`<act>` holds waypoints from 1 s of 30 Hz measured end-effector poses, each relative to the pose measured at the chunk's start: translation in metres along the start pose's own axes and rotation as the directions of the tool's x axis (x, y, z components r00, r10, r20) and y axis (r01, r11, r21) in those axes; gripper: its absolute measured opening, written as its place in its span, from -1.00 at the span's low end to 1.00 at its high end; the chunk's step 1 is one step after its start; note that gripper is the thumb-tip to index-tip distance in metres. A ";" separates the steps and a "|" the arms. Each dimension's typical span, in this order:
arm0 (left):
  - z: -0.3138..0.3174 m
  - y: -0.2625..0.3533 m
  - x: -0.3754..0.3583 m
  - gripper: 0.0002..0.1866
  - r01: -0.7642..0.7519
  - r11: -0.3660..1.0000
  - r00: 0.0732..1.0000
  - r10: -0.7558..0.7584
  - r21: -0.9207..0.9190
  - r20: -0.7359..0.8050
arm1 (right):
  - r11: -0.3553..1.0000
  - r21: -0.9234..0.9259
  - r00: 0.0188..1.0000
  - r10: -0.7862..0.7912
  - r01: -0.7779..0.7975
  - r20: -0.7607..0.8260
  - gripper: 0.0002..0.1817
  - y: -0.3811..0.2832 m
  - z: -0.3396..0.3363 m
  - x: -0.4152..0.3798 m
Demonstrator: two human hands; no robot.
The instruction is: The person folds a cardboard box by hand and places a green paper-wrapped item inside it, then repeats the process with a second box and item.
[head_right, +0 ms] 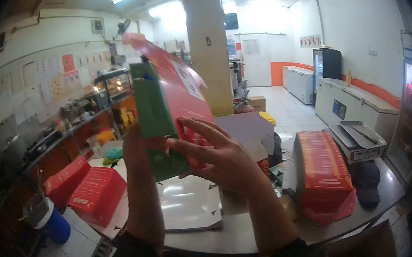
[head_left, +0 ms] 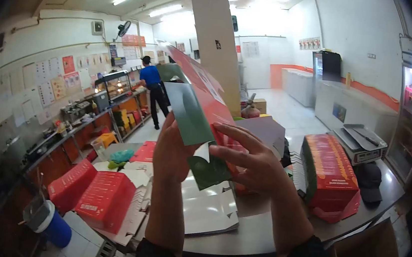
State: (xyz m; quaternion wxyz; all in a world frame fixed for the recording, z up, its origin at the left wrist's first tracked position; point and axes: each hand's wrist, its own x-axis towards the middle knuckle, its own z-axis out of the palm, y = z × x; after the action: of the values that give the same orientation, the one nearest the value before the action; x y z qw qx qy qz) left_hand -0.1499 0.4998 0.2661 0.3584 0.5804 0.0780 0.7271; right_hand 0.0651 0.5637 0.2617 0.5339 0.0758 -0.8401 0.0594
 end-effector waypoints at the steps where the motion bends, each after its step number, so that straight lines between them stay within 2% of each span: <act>1: -0.009 -0.002 0.001 -0.42 0.006 0.995 0.998 -0.001 -0.095 0.055 | 0.999 -0.031 1.000 -0.023 0.023 0.002 -0.21 0.004 0.000 -0.001; 2: -0.015 -0.001 0.001 -0.46 0.012 0.987 0.996 0.002 -0.159 0.088 | 0.997 -0.059 0.999 -0.051 0.051 0.002 -0.25 0.009 0.002 -0.002; 3: -0.005 0.002 0.001 -0.46 -0.018 0.990 0.999 0.023 -0.142 0.032 | 0.993 -0.086 0.997 -0.084 0.083 -0.001 -0.28 0.014 0.003 -0.001; 5: -0.012 0.005 0.000 -0.46 0.035 0.956 0.996 -0.009 -0.293 0.088 | 0.985 -0.137 0.995 -0.097 0.100 0.029 -0.30 0.018 0.006 -0.001; 7: -0.027 0.006 0.000 -0.47 0.054 0.940 0.996 -0.025 -0.338 0.090 | 0.981 -0.163 0.993 -0.100 0.110 0.064 -0.32 0.020 0.008 -0.001; 9: -0.045 0.004 0.002 -0.48 0.044 0.958 0.999 -0.037 -0.284 0.032 | 0.981 -0.164 0.991 -0.090 0.106 0.101 -0.35 0.019 0.010 -0.001; 12: -0.029 0.013 0.001 -0.55 0.010 0.999 0.976 0.000 0.044 -0.218 | 0.995 -0.091 0.997 -0.029 0.035 0.071 -0.43 0.020 0.013 -0.002; 15: -0.037 0.008 -0.003 -0.54 -0.044 0.999 0.981 0.046 0.014 -0.190 | 0.993 -0.107 0.998 -0.047 0.050 0.036 -0.43 0.027 0.011 -0.002; 16: -0.037 0.010 -0.004 -0.52 -0.013 1.000 0.981 0.012 -0.004 -0.193 | 0.997 -0.025 0.997 -0.077 0.077 0.010 -0.32 0.027 0.010 0.000; 19: -0.041 0.011 -0.003 -0.52 0.003 0.997 0.994 -0.011 -0.081 -0.105 | 0.979 0.188 0.996 -0.074 0.083 -0.051 -0.15 0.028 0.008 0.000; 20: -0.040 0.012 -0.004 -0.52 0.037 0.990 0.995 -0.049 -0.136 -0.089 | 0.971 0.212 0.993 -0.102 0.113 -0.062 -0.09 0.031 0.009 -0.001; 22: -0.037 0.013 -0.006 -0.51 0.100 0.965 0.992 -0.116 -0.244 -0.053 | 0.958 0.274 0.993 -0.057 0.084 -0.106 -0.11 0.025 0.012 -0.004; 23: -0.040 0.013 -0.005 -0.50 0.154 0.959 0.986 -0.163 -0.238 -0.020 | 0.949 0.305 0.991 -0.040 0.077 -0.126 -0.11 0.024 0.014 -0.004; 24: -0.045 0.012 -0.004 -0.49 0.206 0.951 0.978 -0.209 -0.228 0.014 | 0.969 0.225 0.987 -0.075 0.105 -0.139 -0.11 0.029 0.016 -0.006; 25: -0.047 0.012 -0.003 -0.48 0.259 0.942 0.966 -0.255 -0.215 0.047 | 0.971 0.216 0.988 -0.070 0.098 -0.137 -0.11 0.028 0.014 -0.007; 26: -0.041 0.014 -0.004 -0.47 0.247 0.965 0.968 -0.250 -0.092 -0.021 | 0.974 0.207 0.989 -0.066 0.093 -0.135 -0.12 0.026 0.012 -0.008; 29: -0.047 0.019 -0.003 -0.45 0.238 0.939 0.971 -0.227 0.249 -0.074 | 0.987 0.123 0.989 -0.091 0.105 -0.113 -0.14 0.026 0.003 -0.006; 30: -0.046 0.017 -0.002 -0.44 0.179 0.946 0.984 -0.166 0.271 -0.070 | 0.988 0.108 0.990 -0.099 0.110 -0.101 -0.15 0.027 0.000 -0.007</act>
State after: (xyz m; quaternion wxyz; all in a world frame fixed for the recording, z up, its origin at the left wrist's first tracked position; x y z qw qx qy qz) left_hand -0.1990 0.5001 0.2591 0.3342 0.5986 0.2373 0.6883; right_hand 0.0629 0.5904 0.2553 0.5707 0.1470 -0.8037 0.0824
